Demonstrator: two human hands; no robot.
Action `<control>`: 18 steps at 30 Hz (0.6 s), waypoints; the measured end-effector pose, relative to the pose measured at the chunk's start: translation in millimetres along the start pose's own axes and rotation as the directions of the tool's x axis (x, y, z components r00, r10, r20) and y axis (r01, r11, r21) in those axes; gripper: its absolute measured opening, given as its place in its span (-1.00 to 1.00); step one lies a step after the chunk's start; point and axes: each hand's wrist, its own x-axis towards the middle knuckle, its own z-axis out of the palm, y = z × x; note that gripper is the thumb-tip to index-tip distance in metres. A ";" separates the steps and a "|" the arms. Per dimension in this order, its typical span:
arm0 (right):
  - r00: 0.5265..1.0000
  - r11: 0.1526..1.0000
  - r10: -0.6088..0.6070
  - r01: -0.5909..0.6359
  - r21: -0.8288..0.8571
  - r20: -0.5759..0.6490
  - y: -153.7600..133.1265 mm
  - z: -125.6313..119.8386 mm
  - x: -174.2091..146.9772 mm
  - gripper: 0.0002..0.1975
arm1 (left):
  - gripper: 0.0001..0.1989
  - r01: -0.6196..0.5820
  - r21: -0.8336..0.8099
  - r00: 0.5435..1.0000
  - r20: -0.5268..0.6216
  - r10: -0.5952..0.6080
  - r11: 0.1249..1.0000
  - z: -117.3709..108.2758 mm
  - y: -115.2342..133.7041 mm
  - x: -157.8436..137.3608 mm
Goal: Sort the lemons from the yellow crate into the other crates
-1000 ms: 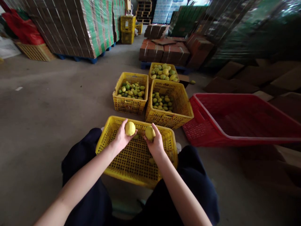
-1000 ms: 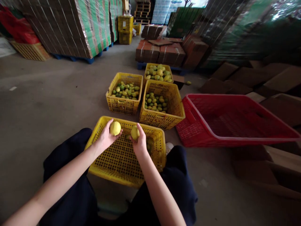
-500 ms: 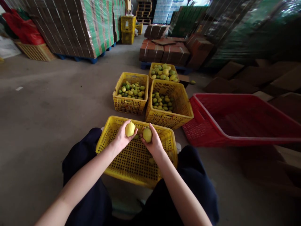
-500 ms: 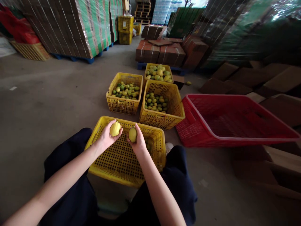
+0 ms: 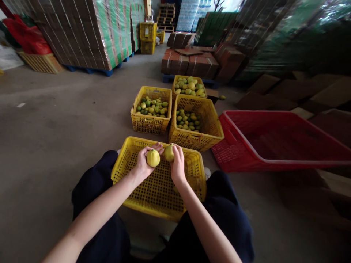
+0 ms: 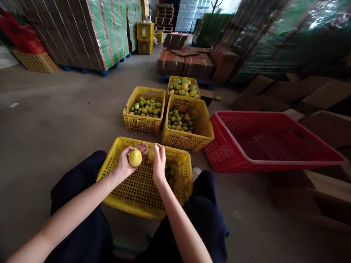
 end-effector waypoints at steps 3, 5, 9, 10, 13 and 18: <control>0.941 0.874 -0.282 0.332 -0.356 0.186 6.7 4.7 -11.6 -0.47 | -0.79 0.035 -0.003 0.999 -0.038 -0.035 0.999 -1.0 -3.7 0.6; 0.859 0.744 -0.322 0.490 -0.455 0.399 12.6 5.2 -17.9 -0.33 | -0.88 0.009 0.025 0.997 -0.080 -0.007 1.000 -2.6 -2.4 1.6; 0.688 0.528 -0.352 0.706 -0.472 0.635 18.9 3.7 -23.8 -0.24 | -0.82 -0.048 0.085 0.994 -0.094 0.056 0.995 -4.9 6.8 -0.2; 0.666 0.490 -0.374 0.733 -0.472 0.645 18.7 3.7 -24.5 -0.28 | -0.80 -0.049 0.091 0.996 -0.068 0.056 0.995 -5.3 8.8 -1.2; 0.620 0.399 -0.457 0.783 -0.477 0.638 15.2 4.9 -27.1 -0.35 | -0.72 -0.020 0.086 0.999 0.039 0.016 0.996 -7.2 10.5 -2.1; 0.560 0.336 -0.550 0.827 -0.450 0.619 7.6 6.4 -35.3 -0.45 | -0.67 0.008 0.035 1.000 0.021 -0.009 0.999 -6.5 5.4 3.1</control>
